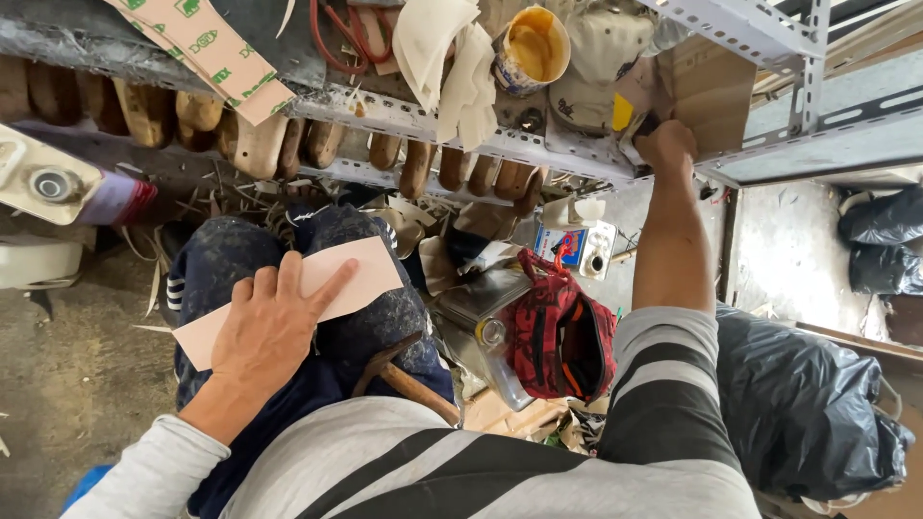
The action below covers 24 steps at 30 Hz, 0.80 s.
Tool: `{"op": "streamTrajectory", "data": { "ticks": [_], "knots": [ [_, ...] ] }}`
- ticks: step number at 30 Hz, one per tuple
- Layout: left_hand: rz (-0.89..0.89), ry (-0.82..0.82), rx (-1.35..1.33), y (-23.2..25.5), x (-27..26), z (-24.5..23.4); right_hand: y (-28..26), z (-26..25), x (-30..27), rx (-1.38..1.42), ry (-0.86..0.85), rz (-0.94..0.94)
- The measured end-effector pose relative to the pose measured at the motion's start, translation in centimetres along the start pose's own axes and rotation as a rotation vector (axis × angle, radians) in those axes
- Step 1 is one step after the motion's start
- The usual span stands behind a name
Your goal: The person is hammering leather pieces onto shoe lasts to shape and secure them during the shoemaking process.
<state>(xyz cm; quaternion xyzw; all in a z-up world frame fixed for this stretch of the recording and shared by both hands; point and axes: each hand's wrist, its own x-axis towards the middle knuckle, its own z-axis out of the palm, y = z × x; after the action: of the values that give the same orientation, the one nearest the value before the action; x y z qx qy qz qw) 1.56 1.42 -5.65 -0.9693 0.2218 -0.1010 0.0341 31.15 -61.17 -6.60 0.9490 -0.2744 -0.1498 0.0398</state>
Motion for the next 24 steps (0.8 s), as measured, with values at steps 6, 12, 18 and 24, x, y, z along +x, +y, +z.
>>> {"op": "streamTrajectory", "data": {
  "ticks": [6,12,18,24],
  "knots": [
    [-0.009,-0.014,-0.018,0.2,0.2,0.2,0.1,-0.4,0.6,0.114,-0.03,-0.009],
    [-0.01,-0.008,-0.015,0.1,0.3,0.2,1.2,0.6,1.9,0.193,0.019,0.02],
    [-0.003,0.014,-0.013,0.1,0.5,0.2,2.7,2.3,3.8,0.233,0.164,-0.058],
    [-0.001,0.021,-0.003,0.2,0.3,0.2,3.9,3.9,6.0,0.227,0.251,-0.066]
  ]
}}
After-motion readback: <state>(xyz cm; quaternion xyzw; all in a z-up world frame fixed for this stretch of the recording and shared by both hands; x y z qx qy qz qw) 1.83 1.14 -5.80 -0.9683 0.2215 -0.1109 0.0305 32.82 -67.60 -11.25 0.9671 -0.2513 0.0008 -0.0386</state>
